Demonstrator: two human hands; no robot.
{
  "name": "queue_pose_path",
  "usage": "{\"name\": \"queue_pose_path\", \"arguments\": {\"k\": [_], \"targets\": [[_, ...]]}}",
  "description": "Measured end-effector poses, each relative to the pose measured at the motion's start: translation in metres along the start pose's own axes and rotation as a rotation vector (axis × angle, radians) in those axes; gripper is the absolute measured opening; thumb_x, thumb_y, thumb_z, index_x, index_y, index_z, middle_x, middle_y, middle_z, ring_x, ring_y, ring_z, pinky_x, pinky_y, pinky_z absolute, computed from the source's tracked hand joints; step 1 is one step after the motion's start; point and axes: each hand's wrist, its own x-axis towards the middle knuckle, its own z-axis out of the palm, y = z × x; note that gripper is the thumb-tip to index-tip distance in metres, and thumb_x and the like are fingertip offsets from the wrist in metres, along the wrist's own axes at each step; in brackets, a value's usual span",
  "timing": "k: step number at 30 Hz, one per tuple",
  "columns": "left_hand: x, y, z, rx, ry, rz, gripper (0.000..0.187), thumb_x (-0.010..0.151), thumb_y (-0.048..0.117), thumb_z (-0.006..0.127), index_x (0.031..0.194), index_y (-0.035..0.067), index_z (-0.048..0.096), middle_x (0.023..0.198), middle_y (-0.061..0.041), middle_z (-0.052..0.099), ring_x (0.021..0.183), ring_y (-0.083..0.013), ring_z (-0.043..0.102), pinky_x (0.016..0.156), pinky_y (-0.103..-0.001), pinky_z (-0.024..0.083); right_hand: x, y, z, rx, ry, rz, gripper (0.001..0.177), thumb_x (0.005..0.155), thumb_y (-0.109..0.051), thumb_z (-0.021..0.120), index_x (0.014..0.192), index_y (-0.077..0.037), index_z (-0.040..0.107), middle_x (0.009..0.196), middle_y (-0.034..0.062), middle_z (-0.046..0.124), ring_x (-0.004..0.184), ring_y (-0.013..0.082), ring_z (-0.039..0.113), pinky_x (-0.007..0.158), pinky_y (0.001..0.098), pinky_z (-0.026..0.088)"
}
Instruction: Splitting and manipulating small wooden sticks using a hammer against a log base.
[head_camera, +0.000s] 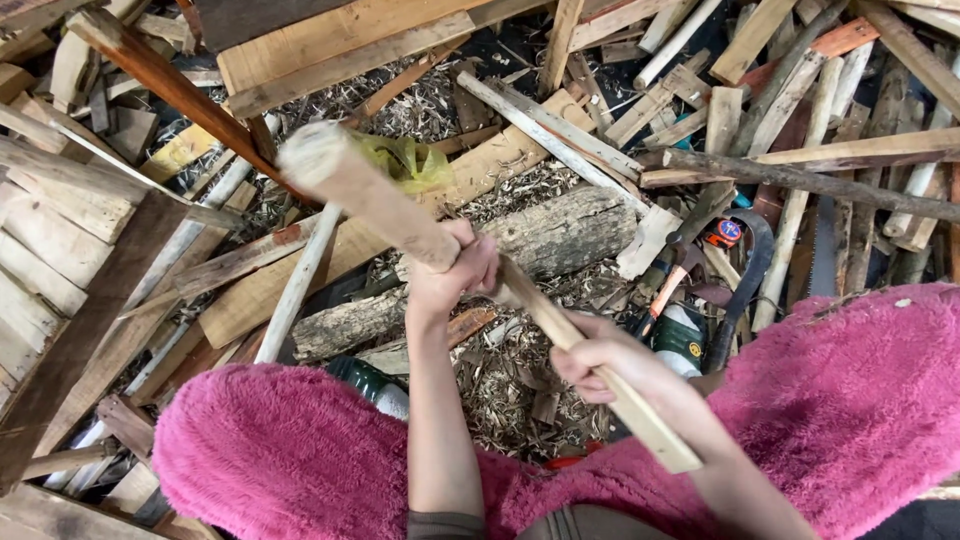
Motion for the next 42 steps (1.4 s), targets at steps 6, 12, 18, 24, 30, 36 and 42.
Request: {"name": "queue_pose_path", "arguments": {"k": [6, 12, 18, 24, 30, 36, 42], "targets": [[-0.005, -0.030, 0.002, -0.136, 0.202, 0.038, 0.029, 0.084, -0.013, 0.063, 0.069, 0.010, 0.053, 0.036, -0.006, 0.044, 0.034, -0.0261, 0.057, 0.042, -0.030, 0.046, 0.021, 0.020, -0.037, -0.095, 0.042, 0.040, 0.093, 0.059, 0.004, 0.059, 0.150, 0.011, 0.038, 0.071, 0.0022, 0.041, 0.035, 0.0041, 0.036, 0.024, 0.0206, 0.035], [0.014, -0.018, 0.020, 0.071, 0.839, 0.183, 0.026, 0.103, 0.012, 0.060, 0.078, 0.015, 0.054, 0.044, 0.008, 0.041, 0.034, -0.0069, 0.040, 0.038, -0.019, 0.042, 0.017, 0.021, 0.030, -0.198, 0.249, -0.134, 0.098, 0.068, 0.005, 0.057, 0.160, 0.002, 0.024, 0.070, 0.0025, 0.046, 0.041, 0.0073, 0.037, 0.031, 0.0186, 0.034], [0.033, -0.020, 0.019, 0.190, 1.124, 0.056, 0.027, 0.100, 0.017, 0.067, 0.074, 0.010, 0.061, 0.052, -0.002, 0.057, 0.047, -0.0144, 0.061, 0.054, -0.027, 0.059, 0.023, 0.030, 0.034, -0.255, 0.321, -0.235, 0.094, 0.069, 0.012, 0.057, 0.159, -0.001, 0.032, 0.067, 0.0054, 0.048, 0.041, 0.0078, 0.040, 0.032, 0.0191, 0.038], [0.029, 0.051, 0.017, 0.050, 1.274, 0.367, 0.022, 0.099, 0.025, 0.063, 0.081, 0.015, 0.058, 0.050, 0.002, 0.047, 0.044, -0.0097, 0.052, 0.060, -0.030, 0.059, 0.063, 0.033, -0.006, -0.715, 0.390, -0.292, 0.093, 0.079, 0.013, 0.053, 0.164, -0.012, 0.023, 0.137, 0.0303, 0.052, 0.081, 0.0227, 0.059, 0.062, 0.0312, 0.049], [0.018, 0.025, 0.009, 0.296, 1.207, 0.465, 0.024, 0.105, 0.022, 0.062, 0.083, 0.013, 0.056, 0.050, 0.006, 0.049, 0.040, -0.0043, 0.047, 0.050, -0.021, 0.052, 0.080, 0.016, -0.024, -0.847, 0.356, -0.107, 0.089, 0.088, -0.019, 0.077, 0.161, -0.006, 0.027, 0.138, 0.0265, 0.044, 0.118, 0.0353, 0.058, 0.087, 0.0439, 0.058], [0.022, -0.006, 0.014, 0.461, 0.808, 0.555, 0.026, 0.102, 0.002, 0.058, 0.077, 0.007, 0.050, 0.041, 0.000, 0.044, 0.030, -0.0118, 0.046, 0.040, -0.027, 0.053, 0.081, 0.035, -0.020, -0.983, 0.308, -0.131, 0.085, 0.096, -0.008, 0.066, 0.163, -0.002, 0.014, 0.138, 0.0352, 0.046, 0.106, 0.0329, 0.063, 0.091, 0.0459, 0.056], [0.063, 0.035, 0.002, 0.821, 0.475, 0.427, 0.027, 0.095, 0.007, 0.071, 0.069, 0.006, 0.064, 0.046, -0.008, 0.057, 0.040, -0.0178, 0.053, 0.051, -0.030, 0.048, 0.072, 0.018, -0.059, -0.781, 0.532, -0.031, 0.068, 0.104, -0.023, 0.052, 0.162, -0.005, 0.020, 0.158, 0.0321, 0.030, 0.137, 0.0457, 0.048, 0.115, 0.0626, 0.035]]}}
